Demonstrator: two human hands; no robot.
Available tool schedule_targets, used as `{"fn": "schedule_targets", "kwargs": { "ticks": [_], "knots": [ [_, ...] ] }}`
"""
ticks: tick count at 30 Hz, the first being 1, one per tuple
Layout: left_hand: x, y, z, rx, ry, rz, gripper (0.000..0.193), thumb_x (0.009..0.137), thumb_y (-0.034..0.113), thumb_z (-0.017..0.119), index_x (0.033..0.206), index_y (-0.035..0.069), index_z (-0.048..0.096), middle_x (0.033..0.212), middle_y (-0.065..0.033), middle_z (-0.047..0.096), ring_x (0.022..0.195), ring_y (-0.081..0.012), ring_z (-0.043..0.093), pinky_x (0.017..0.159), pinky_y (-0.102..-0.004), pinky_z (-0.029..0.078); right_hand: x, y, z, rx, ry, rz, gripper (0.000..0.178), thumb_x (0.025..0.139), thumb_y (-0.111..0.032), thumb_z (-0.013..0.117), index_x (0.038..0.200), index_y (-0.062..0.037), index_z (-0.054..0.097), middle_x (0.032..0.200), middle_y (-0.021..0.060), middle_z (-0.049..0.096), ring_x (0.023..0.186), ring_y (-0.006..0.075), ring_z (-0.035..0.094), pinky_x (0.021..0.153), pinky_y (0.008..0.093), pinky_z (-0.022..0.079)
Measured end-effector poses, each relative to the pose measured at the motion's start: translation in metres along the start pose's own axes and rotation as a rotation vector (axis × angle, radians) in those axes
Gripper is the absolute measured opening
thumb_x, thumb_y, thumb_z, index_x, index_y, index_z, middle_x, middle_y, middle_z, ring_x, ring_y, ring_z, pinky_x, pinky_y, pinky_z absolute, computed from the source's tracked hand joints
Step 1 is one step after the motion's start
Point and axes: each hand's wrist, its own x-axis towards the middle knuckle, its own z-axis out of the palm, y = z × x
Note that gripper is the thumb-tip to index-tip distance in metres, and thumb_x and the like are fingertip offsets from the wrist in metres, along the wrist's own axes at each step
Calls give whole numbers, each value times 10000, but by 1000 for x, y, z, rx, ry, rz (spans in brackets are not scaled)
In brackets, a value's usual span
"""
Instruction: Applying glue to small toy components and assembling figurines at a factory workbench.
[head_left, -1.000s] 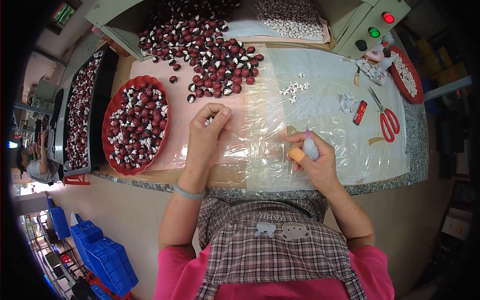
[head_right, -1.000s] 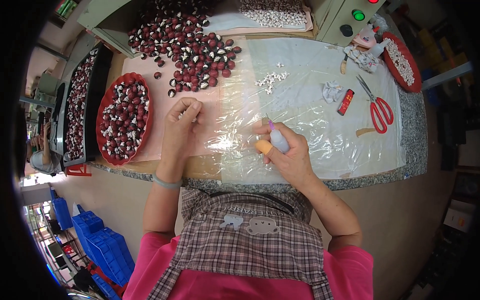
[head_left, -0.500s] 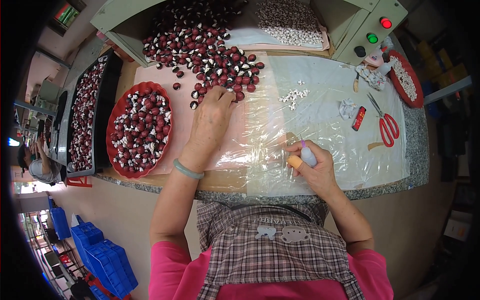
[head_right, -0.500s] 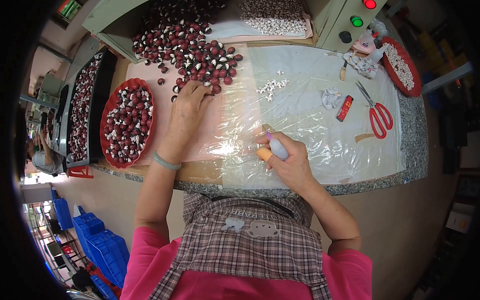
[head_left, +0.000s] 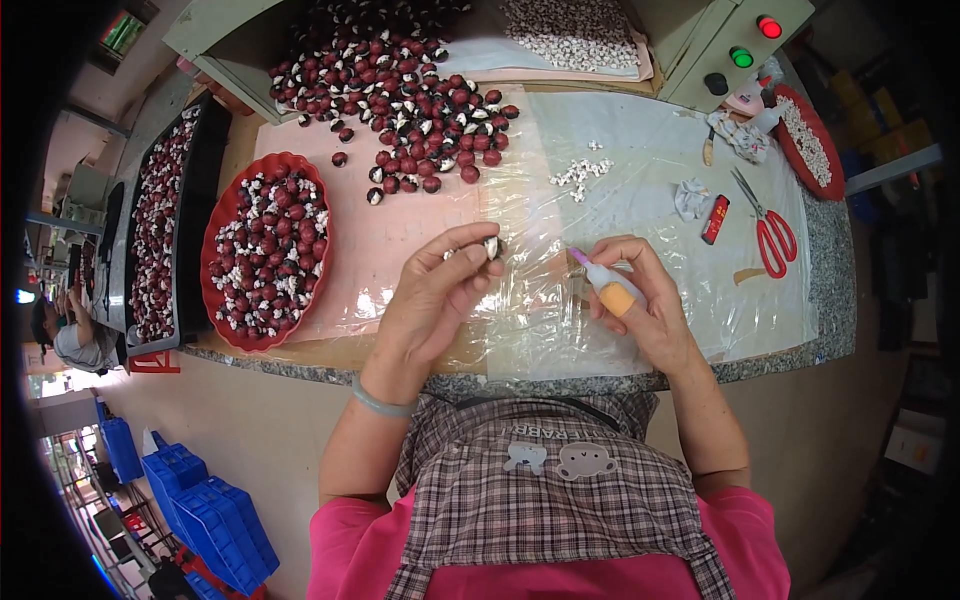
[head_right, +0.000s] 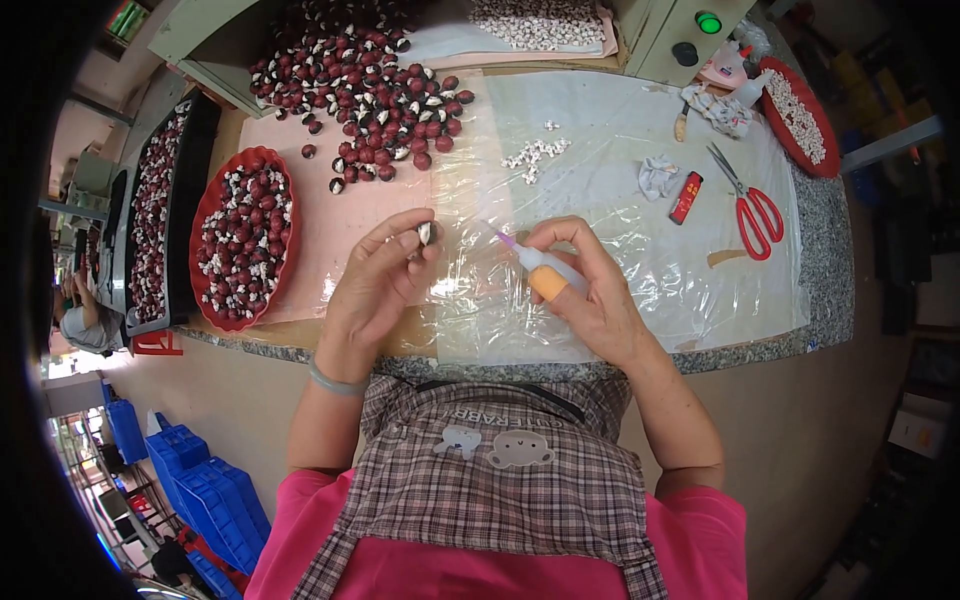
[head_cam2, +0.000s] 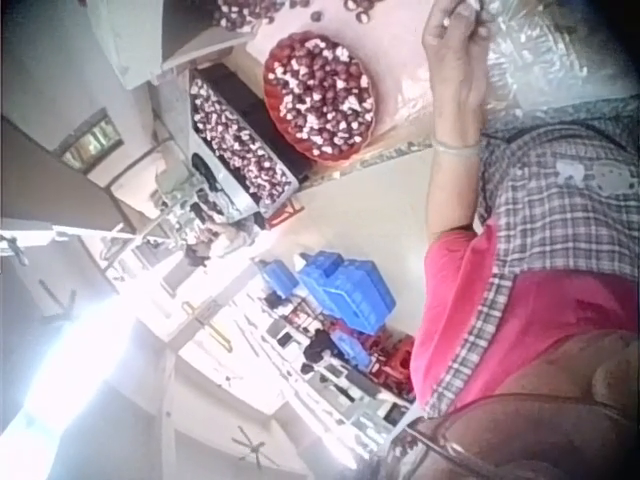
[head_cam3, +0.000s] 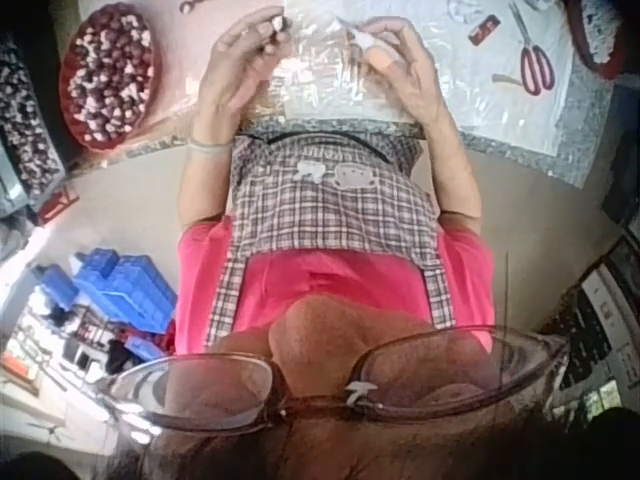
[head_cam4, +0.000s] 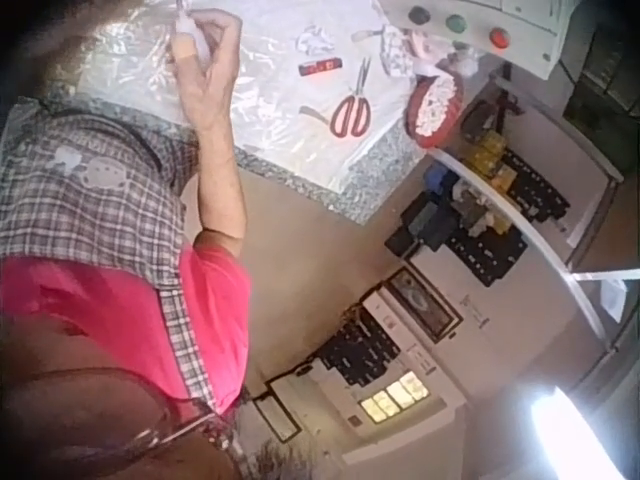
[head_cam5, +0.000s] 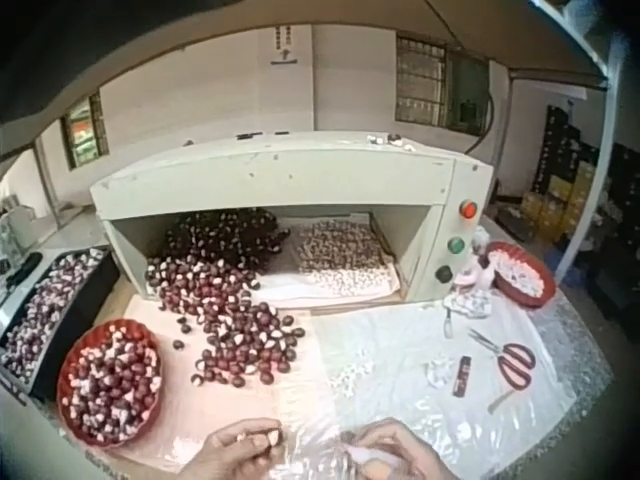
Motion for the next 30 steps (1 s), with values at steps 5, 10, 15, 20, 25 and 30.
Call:
{"fn": "schedule_targets", "kwargs": {
  "ticks": [5, 10, 15, 20, 25, 30],
  "knots": [
    [-13, -21, -1, -33, -74, -65, 275, 913, 65, 600, 1168, -36, 583, 1027, -152, 635, 828, -152, 613, 671, -192, 515, -2, -2, 0, 78, 124, -65, 243, 886, -96, 665, 1087, -6, 562, 970, 83, 610, 675, 88, 590, 488, 178, 415],
    [-17, -28, 6, 13, -120, -50, 272, 901, 76, 624, 1153, -23, 597, 1008, -133, 633, 838, -161, 607, 703, -208, 490, -5, -16, 11, 23, 262, -147, 336, 870, -90, 686, 1153, 5, 532, 971, 106, 648, 688, 94, 605, 532, 186, 464],
    [-19, -30, 7, 28, -118, -39, 268, 890, 59, 635, 1142, -24, 595, 982, -108, 627, 858, -156, 611, 719, -207, 498, -12, -22, 14, -91, 267, -297, 392, 899, -118, 652, 1233, 22, 503, 979, 123, 646, 723, 114, 607, 631, 230, 512],
    [-18, -31, 6, 42, -131, -46, 265, 893, 39, 624, 1143, -37, 583, 949, -81, 609, 860, -147, 618, 737, -204, 510, -14, -16, 13, -251, 229, -386, 392, 912, -120, 630, 1251, 34, 505, 977, 132, 658, 727, 116, 618, 628, 231, 512],
    [-18, -31, 6, 29, -143, -58, 261, 894, 24, 614, 1144, -39, 579, 947, -83, 611, 858, -148, 622, 739, -209, 519, -14, -16, 14, -346, 232, -439, 379, 897, -92, 637, 1235, 38, 528, 968, 142, 668, 725, 119, 629, 631, 231, 516],
    [-18, -31, 5, 26, -140, -64, 258, 893, 20, 614, 1142, -38, 578, 936, -84, 614, 856, -148, 627, 737, -210, 524, -15, -16, 12, -448, 202, -406, 397, 919, -137, 612, 1254, 37, 490, 984, 163, 658, 745, 136, 609, 621, 242, 510]
  ]
}}
